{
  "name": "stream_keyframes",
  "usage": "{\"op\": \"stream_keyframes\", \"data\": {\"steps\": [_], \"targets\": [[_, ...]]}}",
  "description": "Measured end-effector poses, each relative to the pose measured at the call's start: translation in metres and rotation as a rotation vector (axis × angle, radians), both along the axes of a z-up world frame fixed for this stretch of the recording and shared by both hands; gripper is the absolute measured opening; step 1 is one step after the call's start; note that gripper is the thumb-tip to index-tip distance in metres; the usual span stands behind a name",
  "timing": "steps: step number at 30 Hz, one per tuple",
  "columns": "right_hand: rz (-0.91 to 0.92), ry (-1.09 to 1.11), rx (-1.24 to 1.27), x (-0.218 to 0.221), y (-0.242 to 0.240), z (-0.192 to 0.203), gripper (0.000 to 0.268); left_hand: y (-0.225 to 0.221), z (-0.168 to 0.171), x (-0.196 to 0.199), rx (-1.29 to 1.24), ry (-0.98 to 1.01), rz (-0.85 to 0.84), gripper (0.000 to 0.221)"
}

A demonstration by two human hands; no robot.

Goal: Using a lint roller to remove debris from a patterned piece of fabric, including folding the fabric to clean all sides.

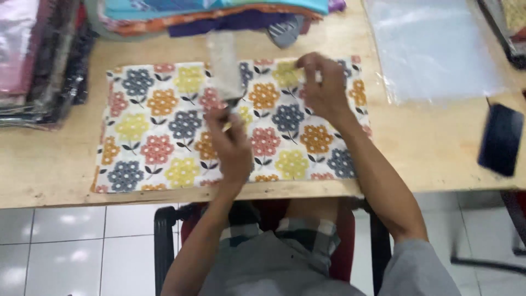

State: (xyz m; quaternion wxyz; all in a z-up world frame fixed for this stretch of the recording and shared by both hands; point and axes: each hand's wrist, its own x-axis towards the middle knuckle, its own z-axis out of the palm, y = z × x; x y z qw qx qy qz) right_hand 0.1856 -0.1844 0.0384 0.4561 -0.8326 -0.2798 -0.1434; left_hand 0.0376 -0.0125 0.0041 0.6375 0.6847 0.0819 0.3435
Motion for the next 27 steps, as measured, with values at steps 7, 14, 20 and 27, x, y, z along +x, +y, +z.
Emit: {"op": "stream_keyframes", "data": {"steps": [7, 14, 20, 27], "targets": [[0.091, 0.465, -0.036, -0.070, -0.010, 0.023, 0.043, -0.104, 0.028, 0.033, -0.016, -0.040, -0.191, 0.025], [-0.317, 0.463, -0.026, -0.045, -0.108, 0.004, 0.042, -0.131, -0.019, 0.057, 0.511, 0.153, -0.509, 0.038], [-0.687, 0.293, -0.359, 0.001, -0.212, -0.060, 0.039, -0.110, -0.018, 0.100, 0.904, 0.304, -0.543, 0.044], [-0.853, 0.164, -0.579, -0.007, -0.209, -0.080, 0.041, -0.066, 0.010, 0.108, 1.238, 0.539, -0.433, 0.068]]}}
